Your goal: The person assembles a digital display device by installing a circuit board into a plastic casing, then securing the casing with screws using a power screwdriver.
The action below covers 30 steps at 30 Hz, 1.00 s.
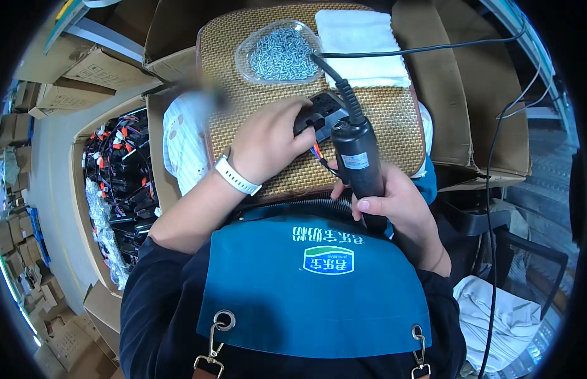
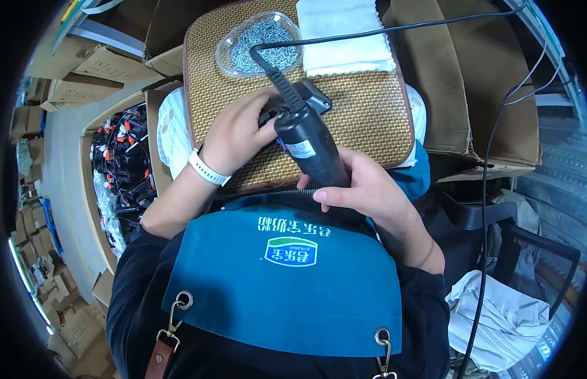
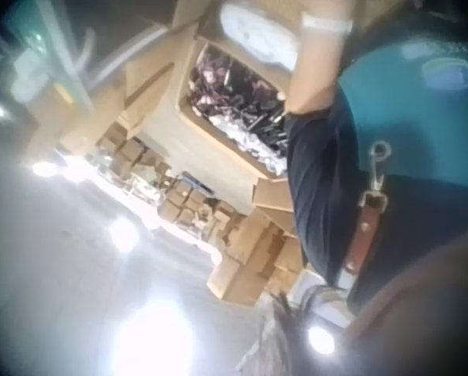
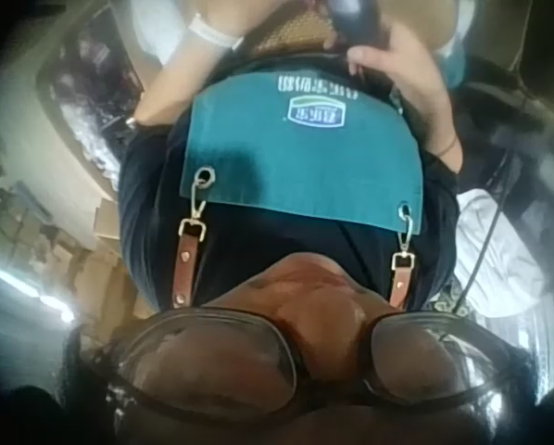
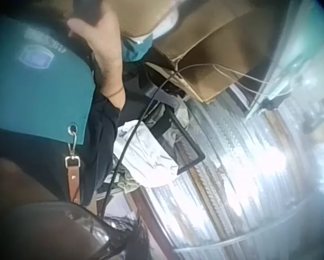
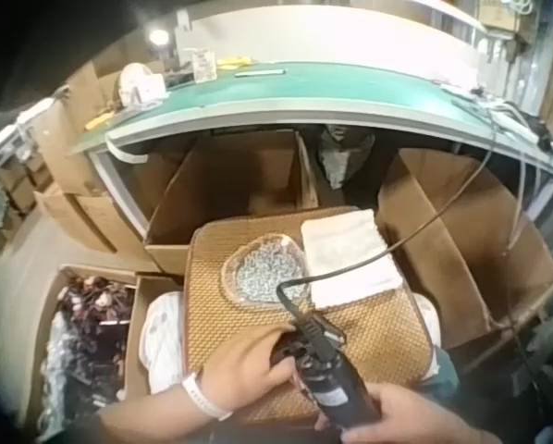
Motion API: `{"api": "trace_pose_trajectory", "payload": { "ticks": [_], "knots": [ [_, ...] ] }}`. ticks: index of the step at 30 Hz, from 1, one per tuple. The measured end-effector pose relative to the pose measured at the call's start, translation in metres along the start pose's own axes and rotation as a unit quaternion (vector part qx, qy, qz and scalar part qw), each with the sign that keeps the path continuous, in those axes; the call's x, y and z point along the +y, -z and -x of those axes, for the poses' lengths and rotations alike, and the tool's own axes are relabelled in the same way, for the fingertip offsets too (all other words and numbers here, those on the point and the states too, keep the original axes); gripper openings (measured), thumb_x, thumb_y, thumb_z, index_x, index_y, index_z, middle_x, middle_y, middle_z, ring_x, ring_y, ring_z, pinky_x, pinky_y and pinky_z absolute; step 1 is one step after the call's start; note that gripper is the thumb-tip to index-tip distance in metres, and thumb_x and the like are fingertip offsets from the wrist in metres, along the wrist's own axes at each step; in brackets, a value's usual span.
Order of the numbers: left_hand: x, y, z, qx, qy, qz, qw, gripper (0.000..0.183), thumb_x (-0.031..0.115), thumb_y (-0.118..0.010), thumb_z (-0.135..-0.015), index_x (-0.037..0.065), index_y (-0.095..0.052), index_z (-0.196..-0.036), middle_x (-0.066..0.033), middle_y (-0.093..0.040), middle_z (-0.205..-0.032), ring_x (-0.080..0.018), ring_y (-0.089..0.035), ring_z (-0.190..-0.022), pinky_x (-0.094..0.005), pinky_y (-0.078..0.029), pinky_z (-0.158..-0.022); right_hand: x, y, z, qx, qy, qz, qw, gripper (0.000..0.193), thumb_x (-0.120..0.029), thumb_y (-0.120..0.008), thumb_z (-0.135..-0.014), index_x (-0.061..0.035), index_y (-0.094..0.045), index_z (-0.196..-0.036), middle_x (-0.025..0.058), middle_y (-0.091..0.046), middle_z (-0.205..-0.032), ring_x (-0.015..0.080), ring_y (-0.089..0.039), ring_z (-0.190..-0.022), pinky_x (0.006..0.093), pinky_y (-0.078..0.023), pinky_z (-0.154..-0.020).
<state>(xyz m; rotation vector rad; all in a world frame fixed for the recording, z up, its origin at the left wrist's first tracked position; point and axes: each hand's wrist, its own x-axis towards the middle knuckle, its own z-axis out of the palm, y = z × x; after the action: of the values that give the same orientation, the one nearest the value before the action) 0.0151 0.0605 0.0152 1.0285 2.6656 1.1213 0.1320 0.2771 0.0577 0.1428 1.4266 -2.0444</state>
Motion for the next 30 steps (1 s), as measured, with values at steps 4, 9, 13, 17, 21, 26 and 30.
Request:
{"api": "trace_pose_trajectory", "payload": {
  "ticks": [4, 9, 13, 17, 21, 26, 30],
  "knots": [
    [0.004, 0.013, -0.007, -0.063, 0.043, 0.014, 0.997, 0.040, 0.026, -0.061, -0.082, 0.001, -0.061, -0.113, -0.0184, -0.066, -0.104, -0.0347, -0.064, -0.094, -0.0404, -0.050, -0.084, -0.001, 0.006, 0.003, 0.006, 0.005, -0.045, 0.999, 0.053, -0.011, -0.073, -0.078, 0.0037, -0.049, -0.123, 0.0152, -0.064, -0.108, 0.0131, -0.062, -0.076, 0.0256, -0.053, -0.068],
    [-0.003, 0.001, -0.002, -0.012, -0.001, 0.000, 1.000, 0.044, 0.029, -0.063, -0.082, 0.000, -0.060, -0.114, -0.0199, -0.066, -0.102, -0.0348, -0.064, -0.094, -0.0401, -0.050, -0.084, -0.002, 0.004, -0.002, -0.023, -0.013, -0.048, 0.998, 0.056, -0.013, -0.072, -0.079, 0.0040, -0.047, -0.126, 0.0186, -0.064, -0.110, 0.0134, -0.061, -0.075, 0.0250, -0.053, -0.068],
    [-0.006, 0.004, -0.005, -0.030, 0.009, 0.009, 0.999, 0.046, 0.029, -0.063, -0.082, 0.000, -0.058, -0.117, -0.0203, -0.066, -0.103, -0.0357, -0.063, -0.094, -0.0410, -0.050, -0.084, -0.007, 0.003, 0.007, 0.035, 0.010, -0.032, 0.999, 0.060, -0.017, -0.075, -0.076, 0.0039, -0.048, -0.125, 0.0161, -0.063, -0.114, 0.0133, -0.061, -0.070, 0.0249, -0.052, -0.065],
    [0.000, 0.016, -0.016, -0.150, 0.112, 0.032, 0.982, 0.047, 0.019, -0.060, -0.082, 0.005, -0.053, -0.127, -0.0219, -0.063, -0.115, -0.0334, -0.062, -0.106, -0.0386, -0.047, -0.092, -0.022, 0.012, 0.001, 0.063, 0.091, -0.043, 0.993, 0.069, -0.027, -0.071, -0.079, 0.0060, -0.045, -0.133, 0.0213, -0.057, -0.124, 0.0150, -0.062, -0.065, 0.0246, -0.053, -0.062],
    [-0.004, 0.017, -0.017, -0.175, 0.099, 0.068, 0.977, 0.050, 0.016, -0.060, -0.082, 0.005, -0.050, -0.129, -0.0197, -0.063, -0.116, -0.0310, -0.062, -0.108, -0.0374, -0.047, -0.094, -0.015, 0.046, -0.027, 0.046, 0.074, -0.052, 0.995, 0.059, -0.028, -0.068, -0.084, 0.0050, -0.049, -0.129, 0.0217, -0.063, -0.114, 0.0144, -0.061, -0.059, 0.0238, -0.055, -0.055],
    [-0.005, 0.018, -0.017, -0.186, 0.116, 0.090, 0.972, 0.049, 0.016, -0.058, -0.084, 0.002, -0.049, -0.130, -0.0178, -0.062, -0.120, -0.0280, -0.060, -0.113, -0.0358, -0.044, -0.098, -0.007, 0.052, -0.046, 0.062, 0.049, -0.066, 0.995, 0.056, -0.024, -0.067, -0.085, 0.0047, -0.049, -0.129, 0.0224, -0.064, -0.112, 0.0143, -0.062, -0.058, 0.0239, -0.055, -0.052],
    [-0.016, 0.030, -0.010, -0.225, 0.114, 0.206, 0.945, 0.043, 0.016, -0.056, -0.087, -0.001, -0.053, -0.126, -0.0163, -0.059, -0.126, -0.0255, -0.057, -0.115, -0.0341, -0.041, -0.101, -0.007, 0.050, -0.049, 0.013, 0.063, -0.084, 0.994, 0.057, -0.023, -0.067, -0.085, 0.0043, -0.048, -0.131, 0.0228, -0.064, -0.111, 0.0139, -0.062, -0.059, 0.0243, -0.055, -0.051]
  ]
}}
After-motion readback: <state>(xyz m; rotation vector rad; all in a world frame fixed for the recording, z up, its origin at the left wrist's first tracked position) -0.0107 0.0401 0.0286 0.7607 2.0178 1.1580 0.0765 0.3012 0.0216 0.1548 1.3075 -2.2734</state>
